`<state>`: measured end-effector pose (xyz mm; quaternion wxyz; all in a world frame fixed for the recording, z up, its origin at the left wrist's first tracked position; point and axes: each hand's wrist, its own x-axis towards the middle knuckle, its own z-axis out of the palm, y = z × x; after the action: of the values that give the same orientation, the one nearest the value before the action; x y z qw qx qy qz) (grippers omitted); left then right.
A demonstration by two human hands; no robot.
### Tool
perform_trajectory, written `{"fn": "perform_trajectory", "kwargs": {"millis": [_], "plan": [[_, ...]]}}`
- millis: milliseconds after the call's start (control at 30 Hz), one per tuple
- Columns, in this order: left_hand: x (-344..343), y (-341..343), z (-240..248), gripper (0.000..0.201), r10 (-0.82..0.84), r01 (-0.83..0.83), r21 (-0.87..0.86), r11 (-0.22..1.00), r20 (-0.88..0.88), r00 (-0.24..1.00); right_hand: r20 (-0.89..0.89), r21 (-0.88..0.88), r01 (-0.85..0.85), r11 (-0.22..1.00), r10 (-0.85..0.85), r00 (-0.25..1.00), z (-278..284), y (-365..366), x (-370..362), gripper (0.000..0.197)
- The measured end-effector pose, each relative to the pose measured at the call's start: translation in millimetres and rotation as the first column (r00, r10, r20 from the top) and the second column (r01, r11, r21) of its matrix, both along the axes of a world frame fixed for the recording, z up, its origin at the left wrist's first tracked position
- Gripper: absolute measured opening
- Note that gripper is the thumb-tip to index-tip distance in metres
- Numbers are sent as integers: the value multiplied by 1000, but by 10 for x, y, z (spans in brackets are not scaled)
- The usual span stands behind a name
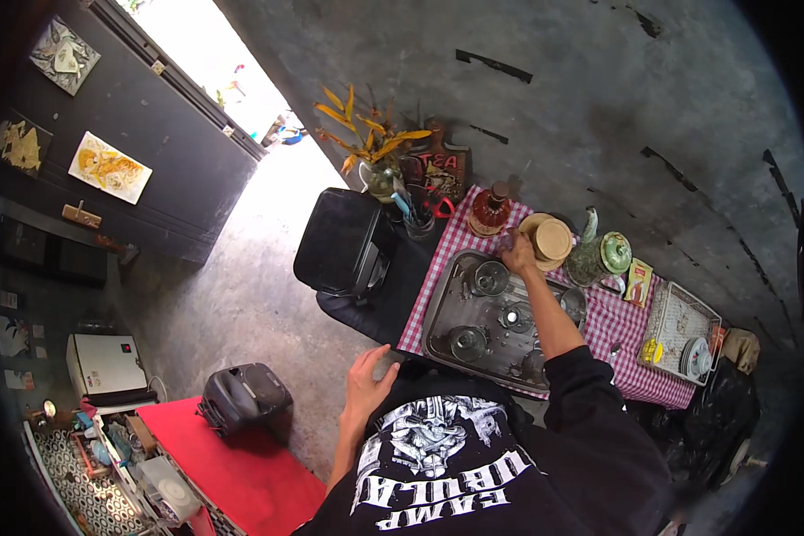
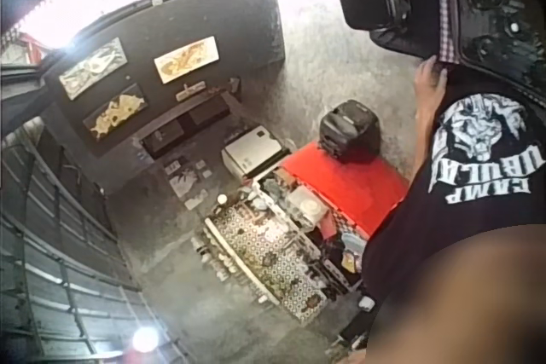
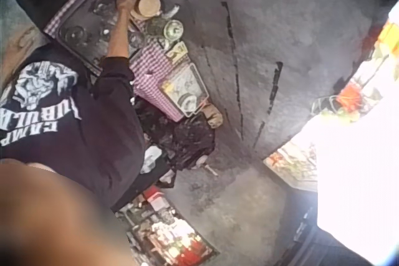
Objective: Preparing and pouring liquid from a bottle into small glasses on a tray.
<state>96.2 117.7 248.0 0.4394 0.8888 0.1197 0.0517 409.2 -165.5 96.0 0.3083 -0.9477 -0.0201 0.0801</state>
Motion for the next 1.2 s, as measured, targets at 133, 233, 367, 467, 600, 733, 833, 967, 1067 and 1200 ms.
{"fn": "perform_trajectory", "kwargs": {"millis": [133, 233, 367, 467, 600, 733, 833, 967, 1067, 1200], "plan": [[-49, -34, 2, 35, 51, -51, 19, 999, -5, 999, -47, -60, -41, 997, 38, 998, -180, -2, 106, 57], [-87, -67, 22, 35, 93, -93, 21, 995, -21, 995, -120, -42, -72, 997, 66, 991, -189, 45, 124, 57], [-70, -114, 48, 35, 106, -106, -5, 994, -28, 994, -69, -78, -137, 988, 131, 989, -560, -63, 173, 57], [-60, -132, 42, 35, 102, -101, 23, 995, -32, 994, -19, -142, -193, 971, 192, 981, -755, -104, 232, 56], [-28, -148, 51, 35, 91, -90, 30, 996, -39, 995, 110, -201, -294, 934, 320, 941, -721, -130, 214, 54], [47, -137, 31, 35, 45, -45, 4, 999, -63, 997, -45, -196, -232, 953, 228, 973, -572, -143, 208, 51], [103, -114, 18, 35, 9, -9, 4, 1000, -58, 998, 38, 11, -141, 990, 140, 989, -330, -145, 125, 43], [215, -99, 16, 35, -34, 34, -19, 999, -42, 999, -27, 126, -38, 991, 42, 999, 139, -128, -18, 41], [305, -90, 15, 34, -86, 85, -31, 996, -7, 996, 90, 139, -41, 989, 29, 996, 307, -180, -143, 40], [429, -88, -8, 35, -159, 161, -59, 985, 31, 987, 94, 286, 24, 958, -53, 994, 506, -258, -298, 41]]}}
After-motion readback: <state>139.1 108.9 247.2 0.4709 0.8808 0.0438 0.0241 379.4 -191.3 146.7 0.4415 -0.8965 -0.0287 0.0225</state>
